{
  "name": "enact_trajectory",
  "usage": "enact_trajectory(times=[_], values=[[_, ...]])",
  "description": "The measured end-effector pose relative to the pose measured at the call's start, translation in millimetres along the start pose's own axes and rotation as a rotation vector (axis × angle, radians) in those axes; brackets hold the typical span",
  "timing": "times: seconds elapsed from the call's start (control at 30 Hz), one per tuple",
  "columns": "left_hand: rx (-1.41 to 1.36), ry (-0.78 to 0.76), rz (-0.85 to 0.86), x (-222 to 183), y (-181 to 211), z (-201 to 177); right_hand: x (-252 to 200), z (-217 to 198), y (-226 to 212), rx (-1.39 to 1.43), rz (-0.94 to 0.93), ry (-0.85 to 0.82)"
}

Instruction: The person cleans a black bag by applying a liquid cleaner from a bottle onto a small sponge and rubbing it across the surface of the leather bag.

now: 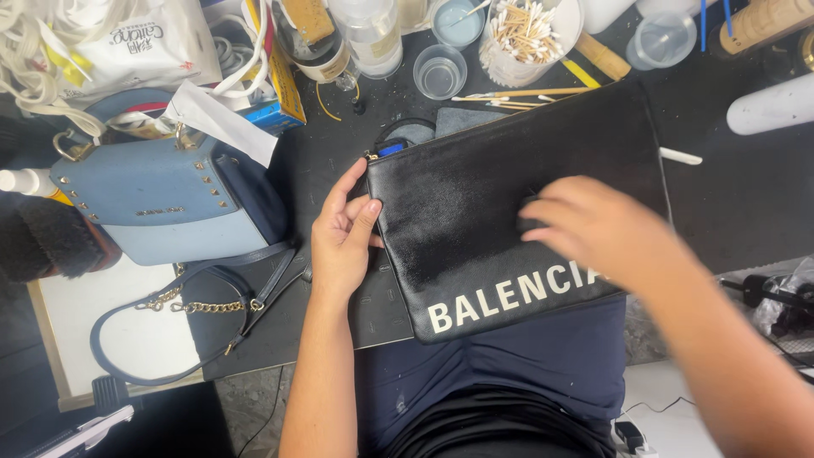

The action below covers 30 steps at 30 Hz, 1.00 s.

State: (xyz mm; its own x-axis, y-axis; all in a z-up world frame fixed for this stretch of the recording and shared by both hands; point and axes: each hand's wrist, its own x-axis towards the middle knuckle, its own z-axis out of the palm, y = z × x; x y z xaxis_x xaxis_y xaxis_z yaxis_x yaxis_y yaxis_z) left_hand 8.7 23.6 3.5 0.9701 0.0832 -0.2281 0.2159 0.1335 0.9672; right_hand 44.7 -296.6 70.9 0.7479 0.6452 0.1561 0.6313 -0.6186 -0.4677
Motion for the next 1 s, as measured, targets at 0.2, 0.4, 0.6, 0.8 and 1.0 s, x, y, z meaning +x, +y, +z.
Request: enact_trajectory(times=[0.2,0.4,0.6,0.8,1.0], values=[[0.033,0.036,0.010,-1.5,1.3,3.3,48.0,40.6,-59.8,0.217,-0.152,-0.084],[0.038,0.026,0.003,-2.2,3.3,2.2,8.8,2.4,-12.8,0.125,0.053,0.015],[0.073,0.042,0.017,-1.8,5.0,4.9,-59.4,-44.9,24.1,-0.048,0.554,0.183],[0.115,0.062,0.019,-2.6,4.8,6.3,-88.9,-33.2,15.6,-0.210,0.773,0.307],[0.091,0.064,0.005,-2.2,5.7,7.2,-69.3,11.1,-13.3,-0.177,0.843,0.367]])
